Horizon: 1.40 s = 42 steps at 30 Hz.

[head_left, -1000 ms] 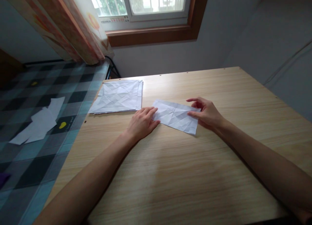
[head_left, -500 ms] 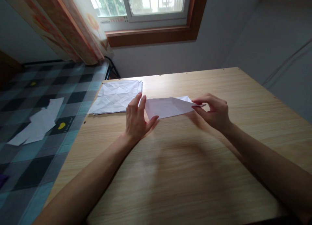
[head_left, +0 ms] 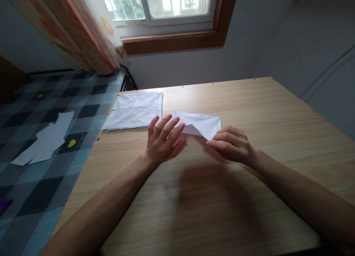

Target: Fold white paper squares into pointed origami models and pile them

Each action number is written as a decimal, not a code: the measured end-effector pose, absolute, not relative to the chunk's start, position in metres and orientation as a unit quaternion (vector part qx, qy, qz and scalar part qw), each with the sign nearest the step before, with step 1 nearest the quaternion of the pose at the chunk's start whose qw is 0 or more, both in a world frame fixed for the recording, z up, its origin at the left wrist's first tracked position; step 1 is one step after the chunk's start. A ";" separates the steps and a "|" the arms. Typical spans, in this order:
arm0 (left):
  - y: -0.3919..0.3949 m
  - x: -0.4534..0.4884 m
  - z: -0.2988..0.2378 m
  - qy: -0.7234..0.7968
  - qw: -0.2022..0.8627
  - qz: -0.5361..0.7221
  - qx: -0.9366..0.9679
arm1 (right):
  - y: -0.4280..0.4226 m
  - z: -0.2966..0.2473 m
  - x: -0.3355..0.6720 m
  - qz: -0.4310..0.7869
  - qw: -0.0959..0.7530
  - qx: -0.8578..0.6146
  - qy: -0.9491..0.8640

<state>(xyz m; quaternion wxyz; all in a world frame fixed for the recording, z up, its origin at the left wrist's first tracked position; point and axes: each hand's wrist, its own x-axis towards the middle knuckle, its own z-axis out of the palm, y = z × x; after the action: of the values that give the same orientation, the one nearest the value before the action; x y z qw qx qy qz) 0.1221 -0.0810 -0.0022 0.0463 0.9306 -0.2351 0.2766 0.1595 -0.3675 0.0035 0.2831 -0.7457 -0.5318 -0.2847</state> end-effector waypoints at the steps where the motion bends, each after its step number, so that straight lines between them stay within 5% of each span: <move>1: -0.081 0.122 -0.002 -0.234 0.043 0.284 0.929 | -0.366 0.004 0.159 -0.296 0.297 -0.742 -0.523; 11: -0.088 0.128 0.004 -0.246 0.017 0.234 0.940 | -0.363 -0.007 0.184 -0.226 0.446 -0.833 -0.237; 18: -0.091 0.141 0.001 -0.319 0.023 0.135 0.938 | -0.370 -0.009 0.191 -0.225 0.229 -0.890 -0.323; 22: -0.092 0.145 0.000 -0.333 0.031 0.067 0.940 | -0.369 -0.015 0.191 -0.127 0.139 -0.898 -0.398; 29: -0.090 0.144 0.000 -0.328 0.065 -0.008 0.942 | -0.363 -0.011 0.182 -0.081 0.092 -0.897 -0.425; 42: -0.099 0.139 -0.001 -0.399 0.037 0.120 0.908 | -0.340 0.012 0.150 -0.086 -0.038 -0.858 -0.505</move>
<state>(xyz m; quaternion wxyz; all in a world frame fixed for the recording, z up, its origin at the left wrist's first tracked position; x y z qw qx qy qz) 0.1394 -0.0987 -0.0011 0.0372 0.9085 -0.3985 0.1201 0.1501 -0.3398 0.0117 -0.0382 -0.8579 -0.5051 -0.0859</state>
